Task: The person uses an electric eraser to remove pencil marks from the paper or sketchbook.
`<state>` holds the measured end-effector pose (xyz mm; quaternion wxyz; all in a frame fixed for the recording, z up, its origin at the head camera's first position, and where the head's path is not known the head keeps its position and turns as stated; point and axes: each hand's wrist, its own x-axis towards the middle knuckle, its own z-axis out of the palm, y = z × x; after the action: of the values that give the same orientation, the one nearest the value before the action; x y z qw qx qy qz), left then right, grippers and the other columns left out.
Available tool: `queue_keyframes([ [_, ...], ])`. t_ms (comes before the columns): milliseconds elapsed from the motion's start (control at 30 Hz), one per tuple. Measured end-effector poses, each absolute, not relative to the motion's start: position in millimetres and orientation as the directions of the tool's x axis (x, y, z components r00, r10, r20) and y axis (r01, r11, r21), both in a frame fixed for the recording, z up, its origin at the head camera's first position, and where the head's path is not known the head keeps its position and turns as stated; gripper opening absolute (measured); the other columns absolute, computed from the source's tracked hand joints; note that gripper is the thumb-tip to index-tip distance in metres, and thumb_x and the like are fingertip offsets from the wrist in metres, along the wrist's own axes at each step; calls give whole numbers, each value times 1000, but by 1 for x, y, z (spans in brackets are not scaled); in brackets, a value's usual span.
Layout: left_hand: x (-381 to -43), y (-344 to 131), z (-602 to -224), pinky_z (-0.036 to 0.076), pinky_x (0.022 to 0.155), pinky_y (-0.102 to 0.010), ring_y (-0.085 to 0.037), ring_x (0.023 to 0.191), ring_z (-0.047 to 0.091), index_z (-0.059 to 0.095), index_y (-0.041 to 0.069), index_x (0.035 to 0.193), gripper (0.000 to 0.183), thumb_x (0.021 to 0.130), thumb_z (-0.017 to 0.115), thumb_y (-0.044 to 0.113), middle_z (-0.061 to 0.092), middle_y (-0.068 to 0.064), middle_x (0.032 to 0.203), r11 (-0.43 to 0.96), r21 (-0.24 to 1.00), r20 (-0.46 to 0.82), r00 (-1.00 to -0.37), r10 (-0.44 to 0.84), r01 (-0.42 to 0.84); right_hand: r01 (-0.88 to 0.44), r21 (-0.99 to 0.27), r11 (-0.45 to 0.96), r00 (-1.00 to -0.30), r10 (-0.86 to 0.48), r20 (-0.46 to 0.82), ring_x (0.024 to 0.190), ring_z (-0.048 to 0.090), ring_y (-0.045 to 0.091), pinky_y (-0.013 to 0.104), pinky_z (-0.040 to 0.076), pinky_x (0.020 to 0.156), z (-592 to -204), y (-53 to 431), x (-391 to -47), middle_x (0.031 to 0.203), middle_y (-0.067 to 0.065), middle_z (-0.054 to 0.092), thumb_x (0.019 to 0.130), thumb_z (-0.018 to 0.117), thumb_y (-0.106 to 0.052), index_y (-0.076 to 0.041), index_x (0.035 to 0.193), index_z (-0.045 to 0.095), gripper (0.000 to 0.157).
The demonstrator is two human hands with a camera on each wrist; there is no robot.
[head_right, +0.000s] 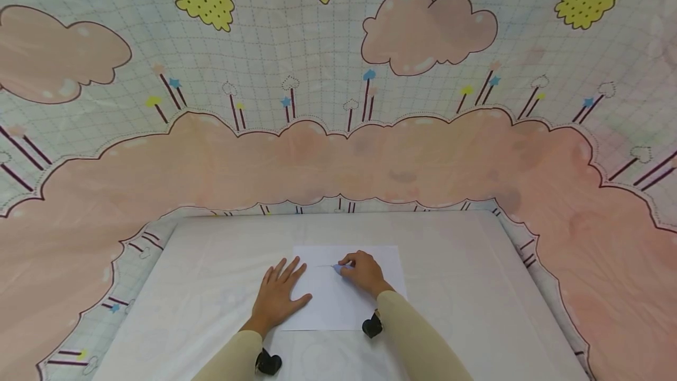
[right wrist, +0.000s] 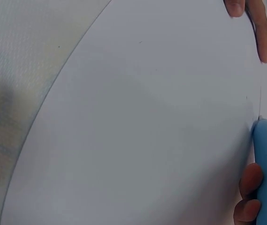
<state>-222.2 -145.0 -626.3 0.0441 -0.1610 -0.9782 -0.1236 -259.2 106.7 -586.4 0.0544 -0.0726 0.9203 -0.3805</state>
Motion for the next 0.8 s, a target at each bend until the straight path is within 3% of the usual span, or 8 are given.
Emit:
queue_keyframes([
  [167, -222, -145, -627, 15, 120, -56, -29, 150, 21, 41, 28, 151, 78, 86, 52, 70, 30, 5, 161, 919, 224, 118, -945, 304, 324, -101, -698, 709, -984, -177, -37, 81, 53, 14, 26, 45, 65, -585, 105, -259, 88, -1, 61, 87, 73, -18, -17, 97, 78, 12],
  [400, -222, -147, -625, 17, 119, -57, -30, 149, 22, 43, 26, 150, 78, 85, 54, 69, 32, 3, 160, 916, 222, 131, -942, 310, 333, -80, -723, 686, -984, -170, -52, 67, 52, 13, 26, 45, 55, -582, 106, -257, 86, 1, 59, 88, 72, -17, -14, 99, 77, 12],
  [800, -222, -148, -628, 17, 119, -57, -30, 149, 23, 43, 27, 150, 78, 86, 53, 69, 32, 4, 160, 913, 217, 147, -936, 319, 345, -82, -723, 686, -984, -170, -50, 69, 52, 13, 24, 46, 51, -587, 99, -257, 87, 1, 59, 87, 71, -17, -14, 100, 77, 14],
])
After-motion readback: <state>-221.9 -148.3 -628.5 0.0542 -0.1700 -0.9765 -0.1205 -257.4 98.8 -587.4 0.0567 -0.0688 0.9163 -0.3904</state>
